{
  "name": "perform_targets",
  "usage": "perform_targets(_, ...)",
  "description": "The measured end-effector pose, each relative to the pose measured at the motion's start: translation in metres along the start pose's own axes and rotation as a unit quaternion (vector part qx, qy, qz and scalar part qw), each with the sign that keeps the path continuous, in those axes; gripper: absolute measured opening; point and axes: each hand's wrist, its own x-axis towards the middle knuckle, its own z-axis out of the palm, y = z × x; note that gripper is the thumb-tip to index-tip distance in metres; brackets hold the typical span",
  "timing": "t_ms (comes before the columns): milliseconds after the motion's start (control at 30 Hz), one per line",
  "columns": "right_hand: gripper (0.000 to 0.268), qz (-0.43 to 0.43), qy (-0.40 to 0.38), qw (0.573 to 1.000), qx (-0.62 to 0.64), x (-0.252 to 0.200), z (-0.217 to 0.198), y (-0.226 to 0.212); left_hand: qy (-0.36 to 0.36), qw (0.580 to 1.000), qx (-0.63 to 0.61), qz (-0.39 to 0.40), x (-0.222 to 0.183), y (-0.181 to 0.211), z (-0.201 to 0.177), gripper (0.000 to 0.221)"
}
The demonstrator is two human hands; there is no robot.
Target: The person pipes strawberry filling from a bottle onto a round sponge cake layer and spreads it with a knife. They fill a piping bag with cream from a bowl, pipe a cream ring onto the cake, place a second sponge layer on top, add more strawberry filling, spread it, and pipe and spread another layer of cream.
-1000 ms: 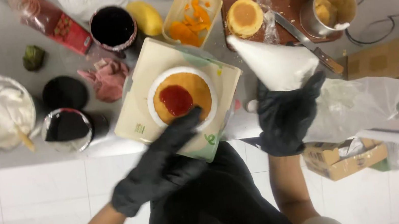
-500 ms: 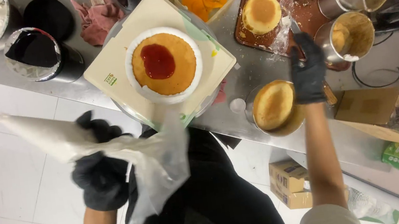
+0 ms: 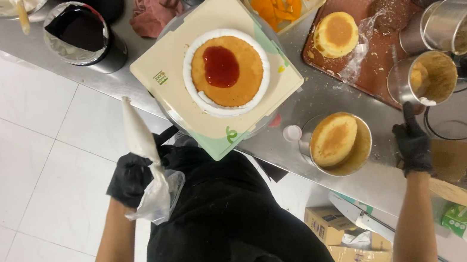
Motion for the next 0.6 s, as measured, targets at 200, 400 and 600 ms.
perform_targets(200,0.059,-0.006,-0.116,0.977,0.179,-0.075,-0.032,-0.142,-0.109,0.924,-0.362,0.048,0.043,0.182,0.182,0.080)
perform_targets(400,0.051,-0.171,-0.187,0.959,0.130,-0.129,0.028,-0.302,-0.088,0.884,0.369,0.274,0.121,0.096,0.084,0.055)
perform_targets(600,0.044,-0.250,-0.066,0.964,-0.068,-0.141,0.059,-0.363,-0.105,0.879,0.383,0.263,0.082,0.152,0.090,0.044)
